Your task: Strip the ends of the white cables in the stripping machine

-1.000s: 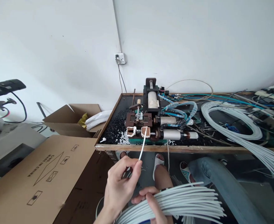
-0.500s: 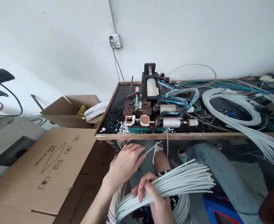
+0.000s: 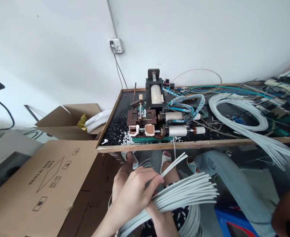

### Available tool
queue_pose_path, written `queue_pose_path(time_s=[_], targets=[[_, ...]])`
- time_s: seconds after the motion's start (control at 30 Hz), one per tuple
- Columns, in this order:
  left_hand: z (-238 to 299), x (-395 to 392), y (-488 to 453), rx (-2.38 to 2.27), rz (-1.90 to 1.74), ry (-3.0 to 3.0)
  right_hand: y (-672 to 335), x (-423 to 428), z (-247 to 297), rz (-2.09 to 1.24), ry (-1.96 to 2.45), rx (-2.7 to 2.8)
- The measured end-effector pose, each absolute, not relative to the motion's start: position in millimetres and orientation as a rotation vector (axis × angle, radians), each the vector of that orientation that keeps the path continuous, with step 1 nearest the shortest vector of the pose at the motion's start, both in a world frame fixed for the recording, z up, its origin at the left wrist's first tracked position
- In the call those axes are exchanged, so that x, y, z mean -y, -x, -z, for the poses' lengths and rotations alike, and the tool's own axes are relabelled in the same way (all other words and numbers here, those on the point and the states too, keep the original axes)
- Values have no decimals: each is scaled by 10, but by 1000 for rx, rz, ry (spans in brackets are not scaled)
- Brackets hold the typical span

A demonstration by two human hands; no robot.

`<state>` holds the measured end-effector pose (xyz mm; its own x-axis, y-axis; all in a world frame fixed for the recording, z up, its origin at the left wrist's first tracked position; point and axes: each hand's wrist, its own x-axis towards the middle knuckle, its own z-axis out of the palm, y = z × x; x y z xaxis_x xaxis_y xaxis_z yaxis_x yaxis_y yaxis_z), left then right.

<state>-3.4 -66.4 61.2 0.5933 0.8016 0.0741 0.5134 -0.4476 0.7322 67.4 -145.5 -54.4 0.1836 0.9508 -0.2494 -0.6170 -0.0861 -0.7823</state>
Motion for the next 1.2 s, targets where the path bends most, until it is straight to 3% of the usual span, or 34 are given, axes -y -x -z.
queue_pose_path(time_s=[0.23, 0.47, 1.2], targets=[[-487, 617, 95, -1160, -789, -1736, -737, 1434, 532, -1531, 988, 367], [-287, 325, 172, -1431, -1337, -1601, -868, 1378, 168, -1600, 979, 251], [-143, 130, -51, -1514, -1345, -1491, -963, 1375, 275, -1541, 1101, 287]])
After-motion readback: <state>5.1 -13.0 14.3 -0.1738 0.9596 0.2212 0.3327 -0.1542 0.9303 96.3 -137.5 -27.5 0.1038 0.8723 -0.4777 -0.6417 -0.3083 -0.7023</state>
